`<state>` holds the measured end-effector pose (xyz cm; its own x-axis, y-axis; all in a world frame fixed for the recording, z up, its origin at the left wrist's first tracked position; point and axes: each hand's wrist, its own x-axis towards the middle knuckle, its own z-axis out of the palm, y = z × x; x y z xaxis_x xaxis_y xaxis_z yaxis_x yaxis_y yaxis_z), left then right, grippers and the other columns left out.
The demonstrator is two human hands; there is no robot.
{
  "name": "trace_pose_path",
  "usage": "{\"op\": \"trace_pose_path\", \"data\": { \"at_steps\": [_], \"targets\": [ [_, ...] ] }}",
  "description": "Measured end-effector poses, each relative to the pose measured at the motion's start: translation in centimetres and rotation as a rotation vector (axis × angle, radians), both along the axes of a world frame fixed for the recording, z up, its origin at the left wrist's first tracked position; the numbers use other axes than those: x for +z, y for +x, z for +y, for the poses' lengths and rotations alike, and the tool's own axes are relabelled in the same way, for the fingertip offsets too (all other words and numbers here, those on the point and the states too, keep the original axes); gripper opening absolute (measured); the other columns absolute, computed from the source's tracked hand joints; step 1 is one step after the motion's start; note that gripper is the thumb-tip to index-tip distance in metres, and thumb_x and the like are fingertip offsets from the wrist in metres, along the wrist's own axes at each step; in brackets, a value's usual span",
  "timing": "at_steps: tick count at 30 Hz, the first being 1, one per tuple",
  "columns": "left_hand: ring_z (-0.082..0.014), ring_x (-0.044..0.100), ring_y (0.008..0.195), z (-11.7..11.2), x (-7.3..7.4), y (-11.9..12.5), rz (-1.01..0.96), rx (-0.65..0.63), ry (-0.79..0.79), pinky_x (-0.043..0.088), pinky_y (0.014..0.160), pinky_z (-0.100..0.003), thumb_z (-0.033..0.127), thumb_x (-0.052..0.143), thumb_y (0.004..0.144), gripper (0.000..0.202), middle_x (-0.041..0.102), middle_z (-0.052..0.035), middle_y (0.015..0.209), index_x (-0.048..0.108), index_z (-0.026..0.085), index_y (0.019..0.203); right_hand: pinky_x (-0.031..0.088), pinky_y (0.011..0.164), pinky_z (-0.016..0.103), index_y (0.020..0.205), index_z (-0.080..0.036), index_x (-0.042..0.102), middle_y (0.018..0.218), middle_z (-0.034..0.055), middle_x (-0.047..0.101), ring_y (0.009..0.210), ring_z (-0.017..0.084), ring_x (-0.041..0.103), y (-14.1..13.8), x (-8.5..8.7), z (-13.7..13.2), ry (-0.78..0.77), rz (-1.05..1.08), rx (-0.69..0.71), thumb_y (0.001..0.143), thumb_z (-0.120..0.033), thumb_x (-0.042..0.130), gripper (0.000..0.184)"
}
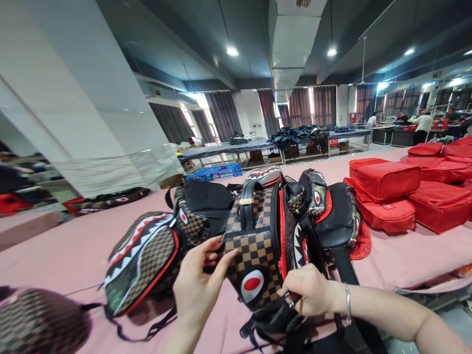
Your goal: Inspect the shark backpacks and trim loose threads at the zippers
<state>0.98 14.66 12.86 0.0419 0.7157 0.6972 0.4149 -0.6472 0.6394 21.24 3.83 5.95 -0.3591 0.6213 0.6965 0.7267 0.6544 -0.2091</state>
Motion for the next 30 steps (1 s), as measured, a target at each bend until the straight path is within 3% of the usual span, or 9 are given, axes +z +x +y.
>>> {"op": "trace_pose_path", "data": {
  "at_steps": [3,6,9,11,14,18,27,30],
  "targets": [
    [-0.0182,0.053,0.064,0.7,1.5,-0.1,0.159,0.002,0.136,0.044,0.069,-0.031,0.053,0.057,0.072,0.033,0.061,-0.0023,0.076,0.064,0.025,0.087,0.038,0.049,0.020,0.077,-0.020,0.048,0.066,-0.0012,0.058,0.055,0.011,0.055,0.4,3.6,-0.4,-0.039,0.149,-0.056,0.076,-0.022,0.050,0.003],
    [-0.0186,0.054,0.064,1.0,2.4,0.4,0.199,-0.022,0.183,0.042,0.065,-0.030,0.051,0.054,0.074,0.029,0.063,-0.0027,0.073,0.063,0.024,0.075,0.040,0.054,0.021,0.090,-0.019,0.047,0.074,-0.0004,0.060,0.060,0.013,0.058,0.8,8.2,-0.2,-0.100,0.207,-0.206,0.080,-0.035,0.057,0.022],
    [-0.0178,0.053,0.062,1.3,2.8,1.0,0.140,-0.053,0.065,0.041,0.061,-0.029,0.050,0.052,0.074,0.029,0.061,-0.0018,0.070,0.060,0.022,0.071,0.041,0.061,0.023,0.103,-0.019,0.045,0.086,0.0020,0.063,0.071,0.014,0.061,0.9,11.5,0.8,-0.108,0.095,-0.289,0.087,-0.038,0.051,0.025],
    [-0.0169,0.051,0.060,1.4,2.9,1.3,0.064,-0.077,-0.064,0.040,0.058,-0.028,0.051,0.052,0.073,0.030,0.058,-0.0006,0.066,0.059,0.021,0.072,0.040,0.063,0.023,0.100,-0.019,0.047,0.091,0.0030,0.064,0.079,0.015,0.062,0.6,12.7,1.9,-0.090,-0.042,-0.296,0.089,-0.039,0.049,0.023],
    [-0.0162,0.049,0.060,1.4,2.7,1.4,-0.010,-0.112,-0.141,0.039,0.056,-0.027,0.051,0.054,0.071,0.031,0.056,0.0001,0.065,0.057,0.020,0.073,0.036,0.059,0.022,0.092,-0.018,0.050,0.090,0.0035,0.065,0.083,0.017,0.063,-0.1,13.1,3.3,-0.074,-0.230,-0.288,0.090,-0.042,0.048,0.024],
    [-0.0151,0.048,0.059,1.3,2.6,1.3,-0.042,-0.120,-0.158,0.038,0.055,-0.026,0.051,0.055,0.070,0.031,0.054,0.0010,0.063,0.056,0.020,0.071,0.032,0.053,0.022,0.091,-0.018,0.051,0.087,0.0036,0.066,0.078,0.017,0.063,-1.0,12.9,4.0,-0.066,-0.317,-0.334,0.093,-0.041,0.041,0.025],
    [-0.0152,0.047,0.057,0.5,2.7,1.4,-0.050,-0.135,-0.194,0.039,0.055,-0.026,0.052,0.055,0.070,0.032,0.053,0.0007,0.062,0.055,0.020,0.071,0.034,0.053,0.023,0.091,-0.018,0.053,0.086,0.0043,0.067,0.075,0.019,0.063,-1.6,13.2,4.0,-0.088,-0.333,-0.346,0.091,-0.037,0.044,0.021],
    [-0.0150,0.047,0.059,0.2,2.9,1.2,-0.116,-0.181,-0.205,0.040,0.057,-0.026,0.051,0.054,0.072,0.031,0.050,0.0013,0.062,0.053,0.020,0.070,0.037,0.056,0.023,0.087,-0.018,0.054,0.084,0.0035,0.066,0.074,0.017,0.063,-1.2,12.8,4.1,-0.075,-0.222,-0.317,0.091,-0.037,0.045,0.021]
  ]
}}
